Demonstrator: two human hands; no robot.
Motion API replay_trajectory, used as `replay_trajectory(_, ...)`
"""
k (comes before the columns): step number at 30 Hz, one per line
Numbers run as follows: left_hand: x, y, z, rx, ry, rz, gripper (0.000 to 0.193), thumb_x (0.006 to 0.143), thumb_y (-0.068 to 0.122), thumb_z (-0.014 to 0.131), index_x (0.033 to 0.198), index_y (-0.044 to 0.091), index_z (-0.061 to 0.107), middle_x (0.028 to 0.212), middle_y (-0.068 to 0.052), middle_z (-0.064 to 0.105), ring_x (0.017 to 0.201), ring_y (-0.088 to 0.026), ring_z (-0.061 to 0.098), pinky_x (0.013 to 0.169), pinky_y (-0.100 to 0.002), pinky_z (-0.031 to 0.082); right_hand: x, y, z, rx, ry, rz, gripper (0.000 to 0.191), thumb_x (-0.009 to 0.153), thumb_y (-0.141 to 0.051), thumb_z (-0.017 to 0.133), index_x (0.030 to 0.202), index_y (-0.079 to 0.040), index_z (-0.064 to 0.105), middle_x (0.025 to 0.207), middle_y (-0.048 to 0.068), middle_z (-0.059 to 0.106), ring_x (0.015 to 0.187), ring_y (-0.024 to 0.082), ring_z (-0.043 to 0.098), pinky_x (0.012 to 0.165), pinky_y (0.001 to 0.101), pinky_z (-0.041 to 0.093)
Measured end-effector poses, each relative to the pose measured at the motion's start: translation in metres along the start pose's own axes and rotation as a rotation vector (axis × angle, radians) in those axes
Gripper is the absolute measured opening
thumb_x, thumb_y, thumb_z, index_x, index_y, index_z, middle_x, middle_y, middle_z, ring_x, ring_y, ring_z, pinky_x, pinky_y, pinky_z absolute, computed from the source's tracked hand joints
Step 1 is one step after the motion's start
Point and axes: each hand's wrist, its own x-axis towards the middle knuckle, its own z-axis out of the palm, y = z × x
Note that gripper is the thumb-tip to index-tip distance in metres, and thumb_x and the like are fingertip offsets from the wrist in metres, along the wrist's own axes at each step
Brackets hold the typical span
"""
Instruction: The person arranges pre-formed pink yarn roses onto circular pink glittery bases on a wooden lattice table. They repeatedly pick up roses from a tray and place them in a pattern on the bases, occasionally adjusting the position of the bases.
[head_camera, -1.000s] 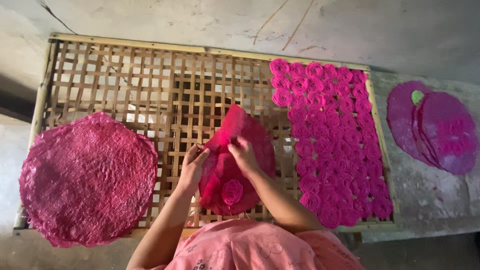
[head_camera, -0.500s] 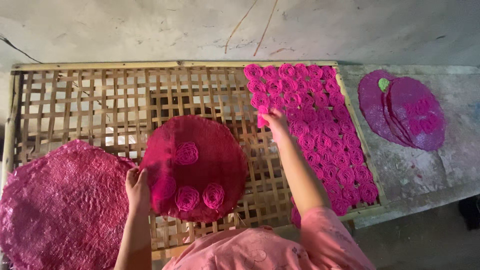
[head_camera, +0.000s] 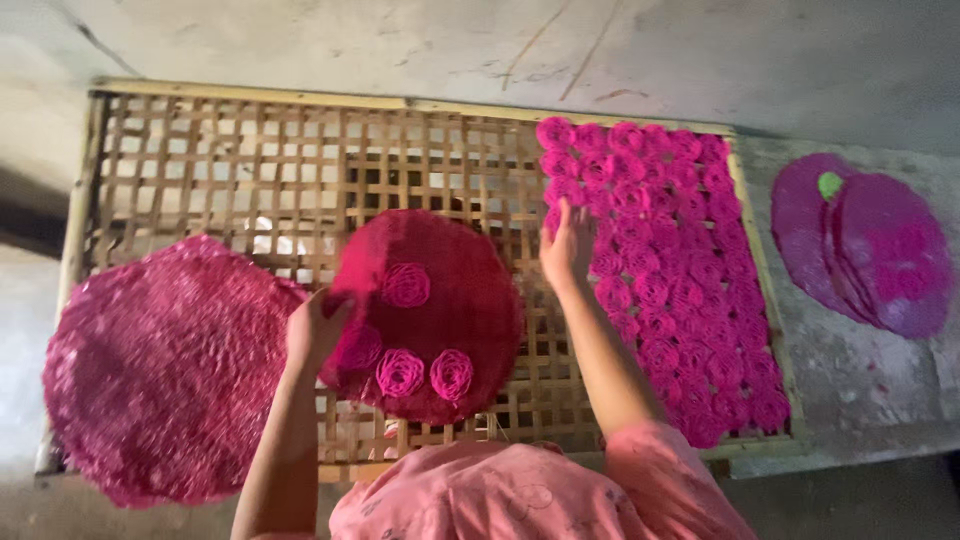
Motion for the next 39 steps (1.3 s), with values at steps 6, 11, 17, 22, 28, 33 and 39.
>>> replay_trajectory(6, -0.013, 0.022, 0.021, -1.060, -0.522, -0.394, 0.056, 0.091, 0.021, 0.063, 0.145, 0.013, 0.051, 0.131, -0.016, 0.067, 0.115, -0.030, 0.067, 0.098, -0.048, 0.057, -0.081, -0.133, 0.014, 1.064, -0.449, 0.059, 0.034, 0.093, -0.019, 0.082, 0.118, 0.000, 0.069, 0.111, 0.010, 0.075, 0.103, 0.020, 0.071, 0.099, 0.0336, 0.056)
replay_trajectory(11, -0.039, 0.042, 0.037, -1.186, -0.551, -0.348, 0.063, 0.090, 0.020, 0.065, 0.150, 0.012, 0.050, 0.138, -0.010, 0.065, 0.126, -0.025, 0.061, 0.105, -0.044, 0.051, -0.109, -0.153, 0.013, 1.445, -0.587, 0.717, 0.034, 0.089, -0.025, 0.073, 0.119, -0.010, 0.064, 0.106, 0.005, 0.073, 0.094, 0.017, 0.073, 0.086, 0.0298, 0.065)
replay_trajectory(17, -0.056, 0.051, 0.025, -1.297, -0.624, -0.281, 0.065, 0.088, 0.018, 0.066, 0.150, 0.011, 0.049, 0.140, -0.009, 0.062, 0.125, -0.025, 0.062, 0.104, -0.045, 0.051, -0.126, -0.133, 0.021, 1.575, -0.475, 0.828, 0.017, 0.102, -0.016, 0.066, 0.114, -0.004, 0.067, 0.103, 0.003, 0.068, 0.093, 0.015, 0.067, 0.081, 0.0308, 0.060)
replay_trajectory(22, -0.068, 0.062, 0.023, -1.274, -0.638, -0.235, 0.066, 0.086, 0.022, 0.068, 0.149, 0.014, 0.049, 0.137, -0.008, 0.062, 0.124, -0.026, 0.060, 0.104, -0.047, 0.051, -0.135, -0.121, 0.023, 1.512, -0.440, 0.731, 0.011, 0.099, -0.006, 0.067, 0.110, -0.003, 0.069, 0.102, 0.007, 0.072, 0.093, 0.018, 0.067, 0.081, 0.0320, 0.057)
replay_trajectory(28, -0.054, 0.025, 0.004, -1.204, -0.398, -0.484, 0.070, 0.088, 0.046, 0.068, 0.142, 0.003, 0.053, 0.138, -0.023, 0.061, 0.125, -0.039, 0.062, 0.103, -0.058, 0.053, -0.118, -0.057, -0.008, 1.835, -0.403, 1.232, 0.021, 0.092, -0.013, 0.068, 0.112, -0.007, 0.071, 0.107, 0.009, 0.075, 0.099, 0.023, 0.071, 0.085, 0.0348, 0.059)
replay_trajectory(33, -0.039, -0.011, -0.011, -0.844, -0.050, -0.521, 0.061, 0.096, 0.038, 0.061, 0.149, 0.013, 0.046, 0.142, -0.014, 0.053, 0.131, -0.030, 0.054, 0.109, -0.050, 0.049, -0.083, 0.024, -0.047, 1.384, -0.254, 1.045, 0.023, 0.093, -0.024, 0.071, 0.108, -0.007, 0.070, 0.104, 0.008, 0.075, 0.097, 0.021, 0.073, 0.087, 0.0354, 0.062)
replay_trajectory(39, -0.060, -0.027, -0.019, -0.539, -0.067, -0.333, 0.042, 0.103, 0.029, 0.060, 0.136, 0.004, 0.056, 0.124, -0.017, 0.066, 0.109, -0.026, 0.062, 0.096, -0.044, 0.051, -0.053, 0.069, -0.035, 1.147, -0.211, 0.792, 0.029, 0.087, -0.010, 0.078, 0.115, -0.007, 0.071, 0.104, 0.005, 0.072, 0.093, 0.019, 0.067, 0.079, 0.0326, 0.055)
